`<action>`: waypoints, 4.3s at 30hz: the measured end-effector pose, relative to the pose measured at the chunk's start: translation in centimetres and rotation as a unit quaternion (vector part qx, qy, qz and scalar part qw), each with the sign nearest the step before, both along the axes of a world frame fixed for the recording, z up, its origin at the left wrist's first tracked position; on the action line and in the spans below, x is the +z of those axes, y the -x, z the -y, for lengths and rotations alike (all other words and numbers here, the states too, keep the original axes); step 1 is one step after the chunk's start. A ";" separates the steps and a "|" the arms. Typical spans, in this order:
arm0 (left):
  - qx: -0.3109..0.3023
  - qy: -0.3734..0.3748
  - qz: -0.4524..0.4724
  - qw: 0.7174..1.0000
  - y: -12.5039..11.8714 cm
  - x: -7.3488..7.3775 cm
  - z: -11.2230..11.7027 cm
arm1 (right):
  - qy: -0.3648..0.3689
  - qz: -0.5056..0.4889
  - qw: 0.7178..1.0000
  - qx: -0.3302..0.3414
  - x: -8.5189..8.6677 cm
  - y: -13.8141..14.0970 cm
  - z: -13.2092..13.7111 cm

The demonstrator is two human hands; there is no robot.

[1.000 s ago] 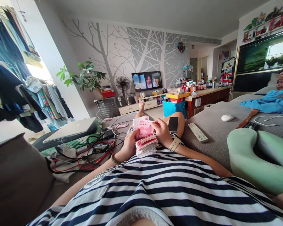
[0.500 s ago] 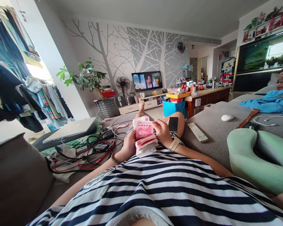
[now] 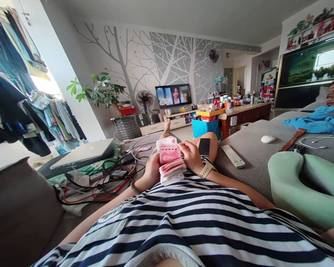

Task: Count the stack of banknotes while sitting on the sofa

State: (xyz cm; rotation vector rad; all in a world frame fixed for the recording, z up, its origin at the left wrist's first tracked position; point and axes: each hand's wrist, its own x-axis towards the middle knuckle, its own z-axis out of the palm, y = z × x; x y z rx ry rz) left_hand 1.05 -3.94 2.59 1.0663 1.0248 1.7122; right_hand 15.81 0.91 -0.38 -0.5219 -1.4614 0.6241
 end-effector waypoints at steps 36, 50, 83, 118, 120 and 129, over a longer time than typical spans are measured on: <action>-0.165 -0.008 0.075 0.983 0.6 -2.4 -2.6 | 0.041 0.001 0.999 -0.012 -0.6 0.2 -1.1; -0.107 0.000 0.085 0.991 1.2 -3.7 -4.5 | 0.013 -0.015 1.000 0.002 -0.4 0.2 -0.7; -0.059 -0.034 0.015 0.998 0.9 -2.5 -3.0 | -0.007 -0.005 1.000 0.005 -0.2 0.0 -0.3; -0.128 -0.023 0.085 0.988 0.9 -2.5 -2.8 | 0.032 0.004 0.999 -0.010 -0.1 0.3 -0.7; -0.116 -0.021 0.096 0.988 1.0 -2.7 -3.1 | 0.032 -0.002 0.999 -0.009 -0.1 0.3 -0.5; -0.132 -0.001 0.114 0.985 0.6 -2.5 -3.2 | 0.026 -0.016 1.000 -0.002 0.0 0.3 -0.3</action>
